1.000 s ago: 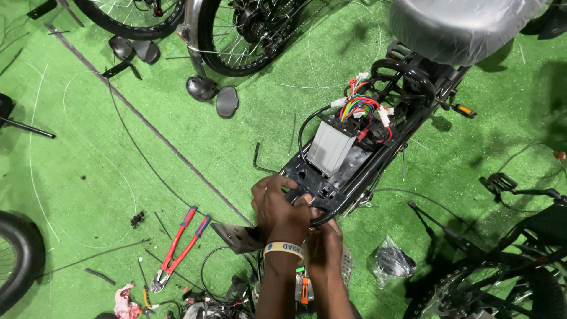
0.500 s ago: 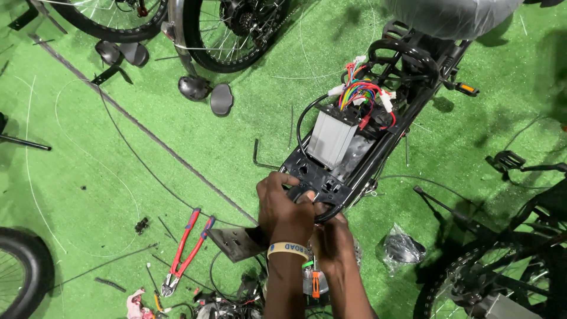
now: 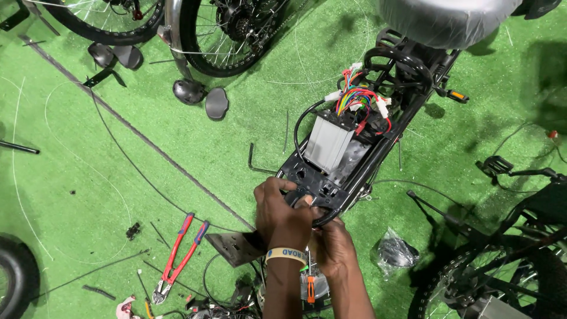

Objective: The person assembles an electric bicycle by attaching a silver metal cover to the frame near the battery and wiring. They use a screwdriver to tighten screws and secure the cover in place. The person also handles a basket and various tools on the green floor.

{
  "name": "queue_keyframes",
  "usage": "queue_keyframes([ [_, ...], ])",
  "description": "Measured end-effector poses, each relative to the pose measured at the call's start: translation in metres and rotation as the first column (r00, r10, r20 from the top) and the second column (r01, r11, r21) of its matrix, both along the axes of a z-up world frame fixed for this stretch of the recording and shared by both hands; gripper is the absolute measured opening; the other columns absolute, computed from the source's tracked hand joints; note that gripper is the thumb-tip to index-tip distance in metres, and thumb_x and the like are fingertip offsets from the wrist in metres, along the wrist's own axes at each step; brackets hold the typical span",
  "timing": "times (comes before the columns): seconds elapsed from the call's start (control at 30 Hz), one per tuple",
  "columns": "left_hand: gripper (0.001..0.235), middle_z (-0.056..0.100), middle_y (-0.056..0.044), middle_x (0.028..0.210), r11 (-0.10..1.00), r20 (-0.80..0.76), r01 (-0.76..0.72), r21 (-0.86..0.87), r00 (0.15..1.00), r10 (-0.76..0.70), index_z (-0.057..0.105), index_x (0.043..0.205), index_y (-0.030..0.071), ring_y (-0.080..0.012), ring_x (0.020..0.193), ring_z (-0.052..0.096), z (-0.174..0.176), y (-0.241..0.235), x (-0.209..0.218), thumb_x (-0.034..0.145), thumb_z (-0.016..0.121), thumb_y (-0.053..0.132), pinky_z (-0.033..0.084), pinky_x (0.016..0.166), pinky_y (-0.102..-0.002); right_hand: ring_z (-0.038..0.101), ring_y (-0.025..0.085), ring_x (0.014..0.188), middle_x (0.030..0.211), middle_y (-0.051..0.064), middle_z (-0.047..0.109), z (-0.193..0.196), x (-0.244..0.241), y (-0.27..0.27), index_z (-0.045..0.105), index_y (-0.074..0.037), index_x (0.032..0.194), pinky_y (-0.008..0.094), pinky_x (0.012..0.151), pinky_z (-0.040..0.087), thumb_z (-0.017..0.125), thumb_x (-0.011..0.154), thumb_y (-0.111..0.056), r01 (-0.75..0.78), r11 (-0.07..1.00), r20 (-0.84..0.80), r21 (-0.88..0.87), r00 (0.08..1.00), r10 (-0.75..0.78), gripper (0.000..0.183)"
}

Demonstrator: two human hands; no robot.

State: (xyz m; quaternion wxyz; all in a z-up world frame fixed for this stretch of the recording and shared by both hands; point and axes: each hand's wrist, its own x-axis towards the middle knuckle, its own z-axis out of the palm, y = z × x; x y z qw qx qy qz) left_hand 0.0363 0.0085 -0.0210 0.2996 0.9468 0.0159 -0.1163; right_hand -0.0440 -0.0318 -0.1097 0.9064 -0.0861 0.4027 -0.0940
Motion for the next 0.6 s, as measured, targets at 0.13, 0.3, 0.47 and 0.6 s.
queue_keyframes([
  [0.13, 0.038, 0.054, 0.0, 0.105, 0.997, -0.137, -0.051, 0.061, 0.989, 0.059, 0.052, 0.091, 0.022, -0.0206, 0.088, 0.064, 0.009, -0.005, 0.002, 0.068, 0.078, 0.007, 0.05, 0.088, -0.04, 0.056, 0.024, 0.082, 0.084, 0.017, 0.063, 0.023, 0.004, -0.004, 0.062, 0.001, 0.081, 0.033, 0.082, 0.046, 0.071, 0.079, -0.007, 0.003, 1.0, -0.126, 0.005, 0.992, -0.003, 0.012],
  [0.3, 0.051, 0.057, 0.001, 0.105, 0.999, -0.061, -0.044, 0.03, 0.997, 0.046, 0.053, 0.09, 0.021, -0.0236, 0.086, 0.064, -0.002, -0.002, 0.002, 0.055, 0.089, 0.011, 0.049, 0.08, -0.041, 0.061, 0.019, 0.078, 0.085, 0.014, 0.066, 0.012, 0.002, -0.004, 0.064, 0.002, 0.088, 0.028, 0.075, 0.051, 0.068, 0.083, -0.005, 0.002, 0.999, -0.015, 0.043, 1.0, -0.001, 0.011],
  [0.47, 0.042, 0.056, 0.001, 0.103, 0.999, -0.071, -0.043, 0.024, 0.997, 0.044, 0.053, 0.09, 0.021, -0.0227, 0.085, 0.063, 0.003, -0.002, 0.001, 0.062, 0.082, 0.009, 0.049, 0.082, -0.04, 0.061, 0.02, 0.081, 0.089, 0.017, 0.066, 0.008, 0.001, -0.004, 0.064, 0.005, 0.09, 0.03, 0.082, 0.051, 0.067, 0.081, -0.002, 0.01, 0.997, 0.088, 0.072, 0.996, -0.016, 0.012],
  [0.6, 0.047, 0.057, 0.0, 0.103, 0.999, -0.048, -0.043, -0.013, 0.998, 0.043, 0.053, 0.09, 0.02, -0.0239, 0.085, 0.064, 0.003, -0.002, 0.0, 0.057, 0.084, 0.008, 0.051, 0.079, -0.04, 0.062, 0.02, 0.075, 0.085, 0.016, 0.067, 0.012, 0.003, -0.004, 0.064, 0.004, 0.086, 0.027, 0.075, 0.051, 0.068, 0.08, -0.002, 0.005, 0.998, 0.013, 0.067, 1.0, -0.006, 0.009],
])
